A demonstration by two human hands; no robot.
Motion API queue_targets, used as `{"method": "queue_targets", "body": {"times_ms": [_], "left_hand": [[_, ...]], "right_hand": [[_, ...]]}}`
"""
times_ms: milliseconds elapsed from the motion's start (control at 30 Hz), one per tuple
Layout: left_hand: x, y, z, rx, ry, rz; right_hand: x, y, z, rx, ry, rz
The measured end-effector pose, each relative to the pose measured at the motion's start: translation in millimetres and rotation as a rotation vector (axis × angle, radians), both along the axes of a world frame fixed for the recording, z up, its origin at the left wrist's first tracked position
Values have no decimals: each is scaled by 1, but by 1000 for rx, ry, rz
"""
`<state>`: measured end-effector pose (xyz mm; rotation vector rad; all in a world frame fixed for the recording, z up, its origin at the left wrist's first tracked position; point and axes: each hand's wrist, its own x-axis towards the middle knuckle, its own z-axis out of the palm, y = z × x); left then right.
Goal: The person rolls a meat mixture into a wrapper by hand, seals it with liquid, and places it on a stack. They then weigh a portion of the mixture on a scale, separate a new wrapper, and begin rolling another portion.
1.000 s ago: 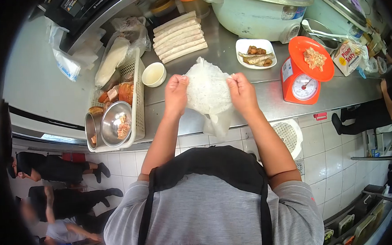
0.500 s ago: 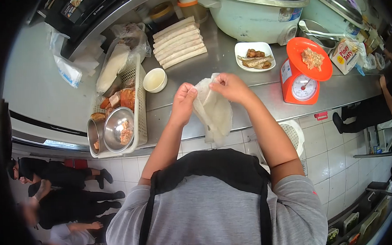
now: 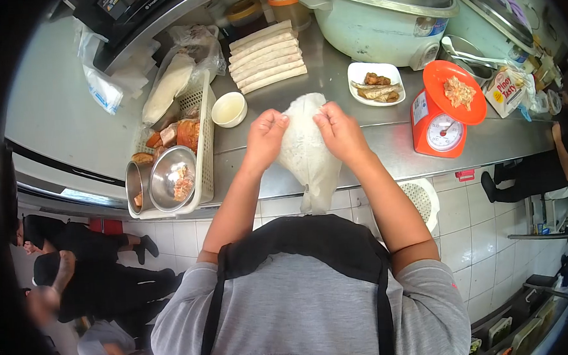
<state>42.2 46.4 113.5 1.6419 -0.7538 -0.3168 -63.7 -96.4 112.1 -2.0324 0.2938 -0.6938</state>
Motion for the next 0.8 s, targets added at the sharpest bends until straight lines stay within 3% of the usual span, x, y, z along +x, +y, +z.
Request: {"method": "queue_targets", "body": {"times_ms": [367,467,567,667,767,800], "left_hand": [[15,17,12,-268,208,109],[17,31,11,-228,247,-30],[19,49,13,122,470,-528],[31,30,-22,284,629,-557],[17,-8,-31,186,493,-404],[17,-8,-34,171,324,-307]], "right_hand": [[-14,-36,-17,166,-175,-120],[-18,-35,-3,86,-190,-76],[-20,-23,12,-45,-155,88],[-18,-10,11,-192,-95,261],[-24,-10,14,-166,121,363],[-27,-14,17,-146,208,370]]}}
